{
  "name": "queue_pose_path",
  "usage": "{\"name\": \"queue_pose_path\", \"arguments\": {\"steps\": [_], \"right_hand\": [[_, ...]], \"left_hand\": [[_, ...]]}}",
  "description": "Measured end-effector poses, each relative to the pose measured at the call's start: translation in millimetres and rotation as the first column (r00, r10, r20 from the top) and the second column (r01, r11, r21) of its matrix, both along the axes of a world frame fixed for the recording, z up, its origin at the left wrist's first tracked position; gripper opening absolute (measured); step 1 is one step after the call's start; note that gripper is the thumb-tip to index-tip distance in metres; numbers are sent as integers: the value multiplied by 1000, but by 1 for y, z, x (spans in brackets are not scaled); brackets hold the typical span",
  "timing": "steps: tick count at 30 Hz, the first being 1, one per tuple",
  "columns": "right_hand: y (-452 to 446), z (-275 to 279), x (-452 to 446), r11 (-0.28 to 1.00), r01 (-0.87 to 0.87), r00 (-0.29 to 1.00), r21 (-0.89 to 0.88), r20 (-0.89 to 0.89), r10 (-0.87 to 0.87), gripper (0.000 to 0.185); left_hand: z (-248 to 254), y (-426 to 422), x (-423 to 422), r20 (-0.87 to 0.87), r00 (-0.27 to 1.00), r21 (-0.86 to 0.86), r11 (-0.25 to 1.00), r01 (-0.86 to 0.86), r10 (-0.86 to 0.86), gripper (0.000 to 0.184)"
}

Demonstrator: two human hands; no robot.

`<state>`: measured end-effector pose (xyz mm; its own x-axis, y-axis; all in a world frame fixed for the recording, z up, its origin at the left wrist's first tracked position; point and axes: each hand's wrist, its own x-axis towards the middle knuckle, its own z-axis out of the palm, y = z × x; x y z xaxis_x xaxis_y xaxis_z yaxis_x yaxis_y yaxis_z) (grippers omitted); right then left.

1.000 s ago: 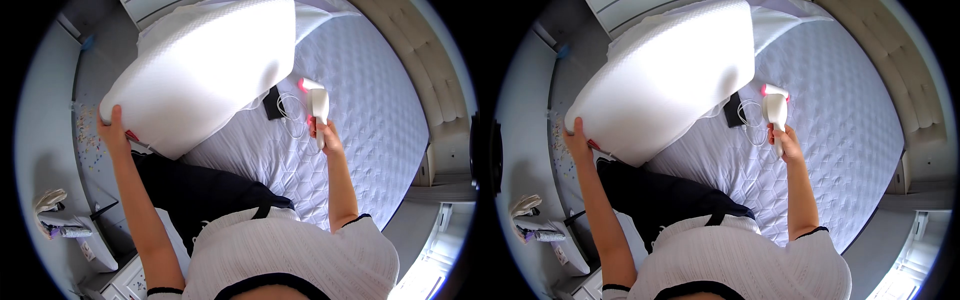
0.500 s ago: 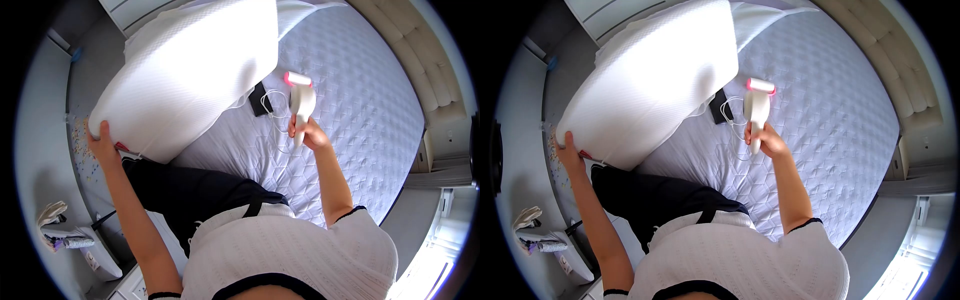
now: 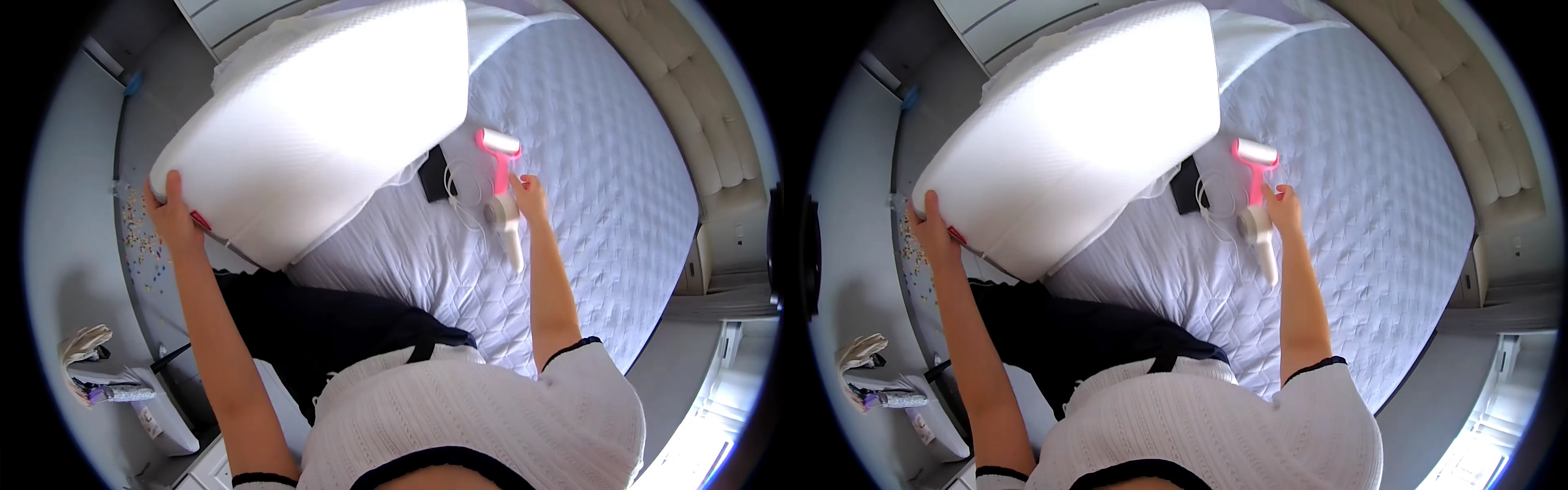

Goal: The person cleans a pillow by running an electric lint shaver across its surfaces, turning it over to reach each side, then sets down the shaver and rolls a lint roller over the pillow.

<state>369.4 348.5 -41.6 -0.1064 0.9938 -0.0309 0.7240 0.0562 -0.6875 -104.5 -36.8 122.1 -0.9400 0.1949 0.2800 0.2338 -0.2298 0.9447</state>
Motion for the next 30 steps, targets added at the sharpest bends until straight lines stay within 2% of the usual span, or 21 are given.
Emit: {"name": "queue_pose_path", "arguments": {"steps": [1, 3, 4, 6, 7, 8, 10, 12, 13, 14, 16, 18, 20, 22, 24, 25, 26, 27, 29, 30], "right_hand": [[17, -23, -7, 1000, -8, 1000, 11, -7, 9, 41], [53, -60, -20, 971, -229, 944, 63, 256, 206, 35], [60, -50, -31, 970, -233, 945, 74, 251, 208, 35], [64, -19, -49, 991, -61, 998, -122, -24, 58, 30], [64, -10, -51, 996, -83, 996, 8, -11, 83, 26], [62, 0, -51, 996, -89, 996, 18, -8, 89, 26], [61, 35, -54, 940, -313, 939, 139, 196, 283, 33], [70, 64, -65, 914, -342, 931, 219, 212, 298, 33], [75, 81, -74, 879, -371, 923, 298, 218, 316, 33], [76, 107, -94, 875, -379, 919, 302, 231, 318, 33], [74, 156, -147, 953, -303, 952, 17, -50, 303, 34], [98, 167, -197, 871, -491, 864, -6, -130, 486, 29], [125, 168, -253, 772, -631, 773, 77, -12, 634, 32], [162, 172, -311, 744, -660, 735, 106, 298, 609, 45], [161, 205, -363, 706, -679, 604, 201, 700, 381, 59], [169, 217, -385, 654, -737, 491, 171, 800, 345, 60], [177, 227, -406, 600, -789, 368, 130, 883, 292, 61], [179, 238, -424, 592, -796, 361, 129, 886, 292, 61], [176, 251, -457, 381, -924, 32, -38, 984, 177, 58], [174, 253, -474, 375, -926, 24, -43, 985, 172, 58]], "left_hand": [[0, 7, -8, -7, 1000, -18, 1000, -24, 24, 53], [3, 17, -22, -24, 998, -20, 998, -56, 56, 53], [4, 23, -29, 3, 999, -48, 998, -36, 36, 54], [-2, 29, -48, 29, 999, -67, 998, -21, 23, 55], [-13, 28, -60, 42, 997, -131, 989, 63, -58, 57], [-27, 28, -71, 62, 989, -192, 970, 147, -137, 60], [-61, 31, -87, 136, 981, -194, 967, 166, -141, 64], [-94, 34, -93, 302, 940, -128, 971, 204, -158, 71], [-109, 35, -92, 311, 937, -118, 972, 205, -160, 71], [-122, 36, -89, 364, 924, -109, 980, 167, -117, 74], [-130, 44, -85, 431, 900, -102, 987, 121, -66, 77], [-110, 49, -81, 406, 911, -278, 959, 52, 68, 81], [-91, 50, -77, 430, 897, -327, 944, 50, 101, 81], [-90, 45, -76, 453, 880, -375, 926, 43, 143, 81], [-98, 39, -78, 644, 765, -74, 996, 44, 14, 77], [-93, 42, -77, 645, 764, -73, 997, 37, 19, 77], [-82, 48, -73, 663, 746, -57, 998, -32, 62, 72], [-76, 50, -72, 683, 723, -41, 994, -101, 101, 66], [-76, 51, -81, 707, 704, 32, 991, -132, 71, 61], [-76, 52, -85, 722, 691, 100, 983, -155, 36, 55]]}}
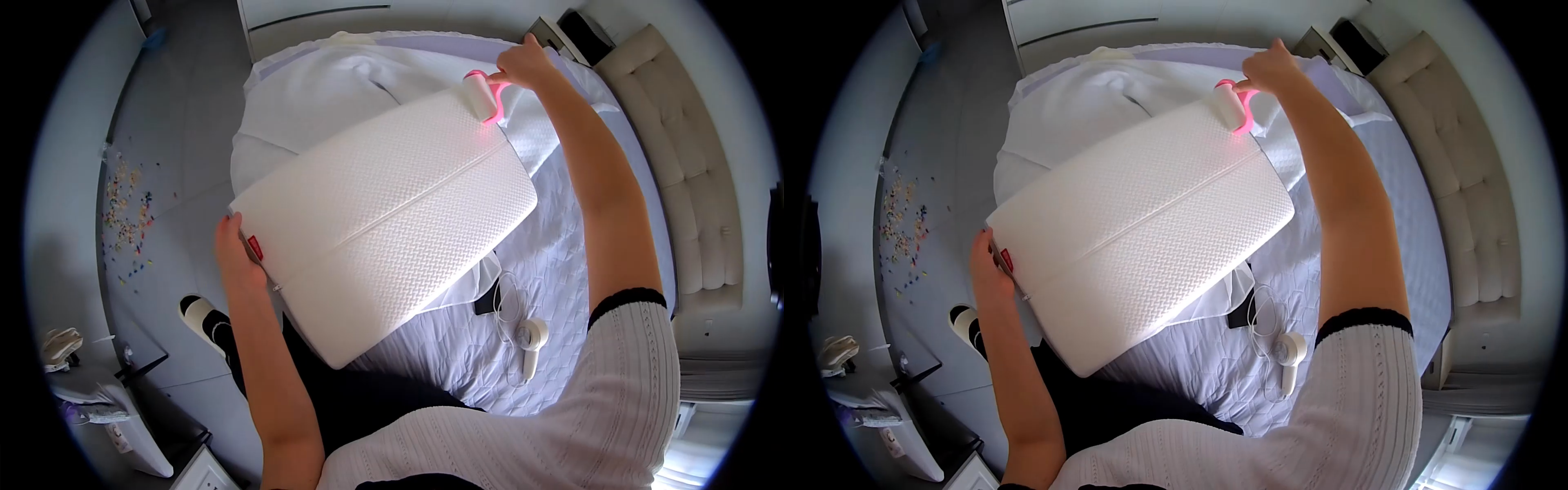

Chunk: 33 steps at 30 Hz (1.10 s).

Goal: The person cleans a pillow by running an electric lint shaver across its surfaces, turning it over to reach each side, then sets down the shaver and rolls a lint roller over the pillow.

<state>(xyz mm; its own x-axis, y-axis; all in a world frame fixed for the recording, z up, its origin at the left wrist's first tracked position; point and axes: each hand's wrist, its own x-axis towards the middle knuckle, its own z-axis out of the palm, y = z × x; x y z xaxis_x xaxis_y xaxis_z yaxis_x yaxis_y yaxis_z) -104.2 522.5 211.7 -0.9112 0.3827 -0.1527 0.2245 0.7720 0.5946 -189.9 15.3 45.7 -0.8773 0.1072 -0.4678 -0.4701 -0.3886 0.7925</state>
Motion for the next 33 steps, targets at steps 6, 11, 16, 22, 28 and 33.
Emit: {"name": "queue_pose_path", "arguments": {"steps": [6, 11, 16, 22, 28, 33], "right_hand": [[-9, -27, -54, 967, -4, 952, 255, 296, -74, 55], [0, -49, -63, 954, 206, 925, 219, 275, -263, 48], [12, -17, -73, 988, 104, 941, 117, 310, -136, 51], [6, -5, -89, 962, -75, 915, 261, 401, -38, 34], [3, -57, -78, 947, -180, 937, 264, 338, 84, 8], [-13, -67, -77, 915, -349, 889, 201, 381, 255, 2]], "left_hand": [[-3, 8, -11, 40, 997, 70, 995, -67, 64, 45], [-3, 13, -16, 120, 987, 65, 991, -119, 110, 46], [30, 19, -14, 203, 975, 71, 992, -109, 93, 44], [37, 20, -12, 209, 972, 72, 989, -128, 110, 45], [30, 15, -11, 190, 973, 94, 984, -149, 129, 35], [20, 14, -14, 178, 975, 138, 977, -161, 135, 37]]}}
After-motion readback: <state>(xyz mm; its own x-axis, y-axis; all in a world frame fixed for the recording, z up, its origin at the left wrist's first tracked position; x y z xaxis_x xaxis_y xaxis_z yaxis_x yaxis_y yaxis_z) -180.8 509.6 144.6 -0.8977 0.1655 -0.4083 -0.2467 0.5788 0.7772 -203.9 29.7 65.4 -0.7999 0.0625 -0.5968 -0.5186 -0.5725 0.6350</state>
